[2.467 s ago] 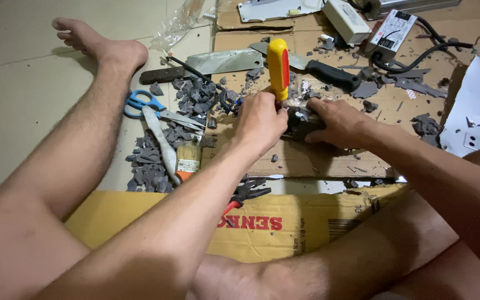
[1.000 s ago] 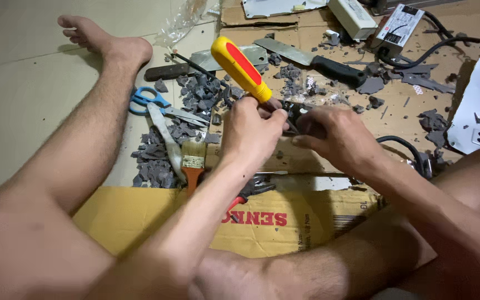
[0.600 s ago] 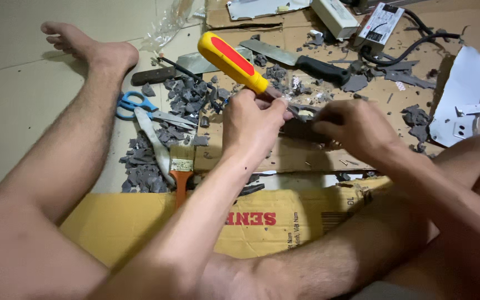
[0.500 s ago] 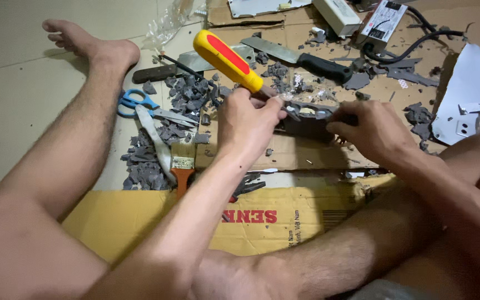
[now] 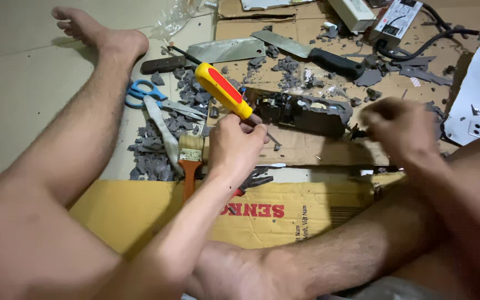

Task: The person sits on the floor and uses a screwdriver to remove screws from a black electronic component. They also use pliers to pull and separate parts of the device, which is placed on a cardboard sheet surrounded by debris and other tools.

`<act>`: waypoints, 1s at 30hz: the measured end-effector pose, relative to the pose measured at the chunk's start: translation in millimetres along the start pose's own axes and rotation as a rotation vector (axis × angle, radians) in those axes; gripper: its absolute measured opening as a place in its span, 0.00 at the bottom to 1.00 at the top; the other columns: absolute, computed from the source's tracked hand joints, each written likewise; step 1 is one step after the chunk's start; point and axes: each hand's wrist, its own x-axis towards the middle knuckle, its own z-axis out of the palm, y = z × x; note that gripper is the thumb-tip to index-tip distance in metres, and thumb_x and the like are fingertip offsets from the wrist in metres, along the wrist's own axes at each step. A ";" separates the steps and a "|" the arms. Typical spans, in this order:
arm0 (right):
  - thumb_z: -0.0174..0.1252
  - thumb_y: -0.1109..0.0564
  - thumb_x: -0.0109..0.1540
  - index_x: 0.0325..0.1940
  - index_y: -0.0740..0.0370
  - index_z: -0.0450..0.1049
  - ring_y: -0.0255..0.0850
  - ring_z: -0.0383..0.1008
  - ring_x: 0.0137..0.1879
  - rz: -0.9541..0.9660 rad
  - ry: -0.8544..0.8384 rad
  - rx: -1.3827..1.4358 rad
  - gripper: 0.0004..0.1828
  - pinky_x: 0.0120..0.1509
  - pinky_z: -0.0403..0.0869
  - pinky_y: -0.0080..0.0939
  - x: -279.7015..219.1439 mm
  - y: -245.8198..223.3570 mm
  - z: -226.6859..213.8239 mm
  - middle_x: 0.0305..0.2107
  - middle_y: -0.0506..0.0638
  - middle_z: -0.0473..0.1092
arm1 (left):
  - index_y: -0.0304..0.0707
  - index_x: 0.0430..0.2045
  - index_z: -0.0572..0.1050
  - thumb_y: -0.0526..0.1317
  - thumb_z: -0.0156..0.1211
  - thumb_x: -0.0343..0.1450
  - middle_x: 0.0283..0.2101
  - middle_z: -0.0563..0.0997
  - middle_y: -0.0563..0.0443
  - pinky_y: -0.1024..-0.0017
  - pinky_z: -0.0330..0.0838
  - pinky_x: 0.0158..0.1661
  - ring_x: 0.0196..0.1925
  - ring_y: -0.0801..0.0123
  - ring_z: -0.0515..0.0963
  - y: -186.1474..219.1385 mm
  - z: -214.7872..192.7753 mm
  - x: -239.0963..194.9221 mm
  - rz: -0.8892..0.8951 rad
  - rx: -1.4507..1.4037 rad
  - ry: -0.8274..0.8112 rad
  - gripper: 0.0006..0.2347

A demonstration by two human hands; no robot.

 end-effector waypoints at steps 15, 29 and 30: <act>0.61 0.56 0.60 0.46 0.56 0.82 0.55 0.80 0.49 -0.590 -0.143 -0.273 0.11 0.55 0.79 0.56 4.8 -18.6 93.3 0.40 0.55 0.79 | 0.35 0.38 0.81 0.40 0.58 0.66 0.28 0.87 0.48 0.65 0.79 0.42 0.39 0.64 0.87 -29.2 -19.9 -1.1 0.091 -0.023 0.025 0.11; 0.57 0.61 0.65 0.62 0.63 0.71 0.63 0.78 0.53 -0.455 -0.251 -0.435 0.20 0.50 0.85 0.64 30.2 -15.4 112.6 0.48 0.61 0.73 | 0.41 0.34 0.83 0.43 0.57 0.64 0.27 0.86 0.53 0.63 0.79 0.44 0.43 0.61 0.87 -42.3 -21.1 0.6 0.039 0.068 0.038 0.12; 0.57 0.61 0.65 0.62 0.63 0.71 0.63 0.78 0.53 -0.456 -0.250 -0.434 0.20 0.50 0.85 0.64 34.9 -9.5 115.8 0.48 0.61 0.73 | 0.41 0.34 0.83 0.43 0.57 0.64 0.27 0.86 0.53 0.63 0.79 0.44 0.43 0.61 0.87 -41.3 -21.3 1.2 0.040 0.068 0.040 0.12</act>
